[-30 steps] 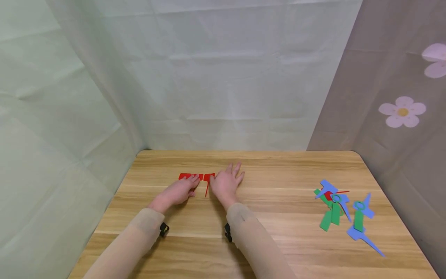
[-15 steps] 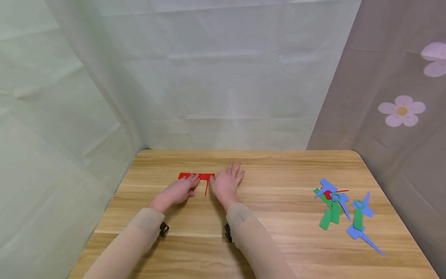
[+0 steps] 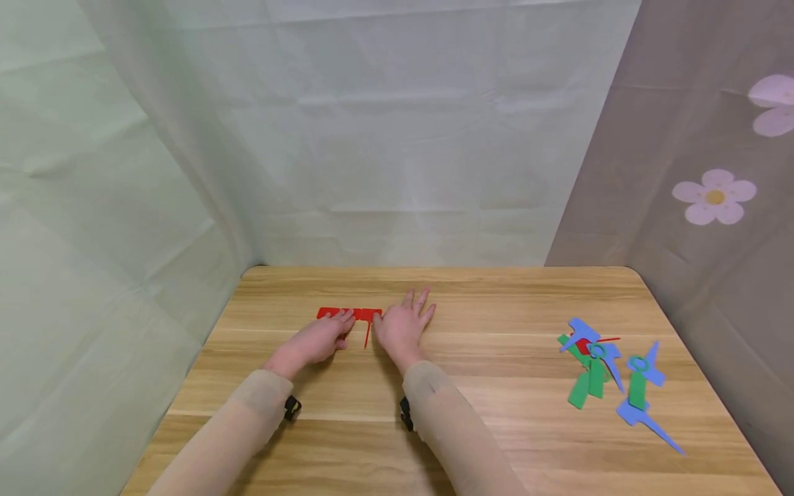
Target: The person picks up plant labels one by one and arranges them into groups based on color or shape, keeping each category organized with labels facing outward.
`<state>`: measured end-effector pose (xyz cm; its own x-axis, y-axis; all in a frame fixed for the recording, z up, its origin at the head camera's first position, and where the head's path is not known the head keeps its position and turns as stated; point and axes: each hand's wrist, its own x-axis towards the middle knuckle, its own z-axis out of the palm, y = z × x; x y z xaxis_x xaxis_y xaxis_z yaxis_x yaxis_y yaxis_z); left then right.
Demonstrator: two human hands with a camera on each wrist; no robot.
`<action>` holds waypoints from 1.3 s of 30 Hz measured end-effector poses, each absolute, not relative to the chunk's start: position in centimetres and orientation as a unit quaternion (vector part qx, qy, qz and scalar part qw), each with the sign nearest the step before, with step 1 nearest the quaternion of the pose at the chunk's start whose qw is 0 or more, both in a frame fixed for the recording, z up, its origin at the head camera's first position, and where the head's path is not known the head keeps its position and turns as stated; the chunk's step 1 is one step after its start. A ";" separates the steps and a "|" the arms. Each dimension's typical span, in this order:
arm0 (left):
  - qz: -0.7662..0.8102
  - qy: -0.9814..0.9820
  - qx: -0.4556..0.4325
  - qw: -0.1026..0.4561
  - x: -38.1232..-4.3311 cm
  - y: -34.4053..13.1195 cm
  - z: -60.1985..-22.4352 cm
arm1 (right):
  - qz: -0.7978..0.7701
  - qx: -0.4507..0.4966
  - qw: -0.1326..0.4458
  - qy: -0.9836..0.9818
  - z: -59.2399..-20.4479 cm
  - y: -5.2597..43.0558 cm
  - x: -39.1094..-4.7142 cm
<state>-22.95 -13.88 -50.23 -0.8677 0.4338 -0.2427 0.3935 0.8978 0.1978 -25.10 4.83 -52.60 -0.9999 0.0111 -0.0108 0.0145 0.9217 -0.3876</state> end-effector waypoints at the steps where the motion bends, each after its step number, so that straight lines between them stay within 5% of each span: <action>1: 0.069 0.965 0.212 0.139 -22.9 -13.8 -50.2 | -0.197 0.007 0.005 0.980 -52.6 4.8 -25.1; 39: 0.045 0.969 0.237 0.056 -22.1 -14.0 -50.4 | -0.224 -0.001 -0.022 0.974 -52.2 5.7 -25.0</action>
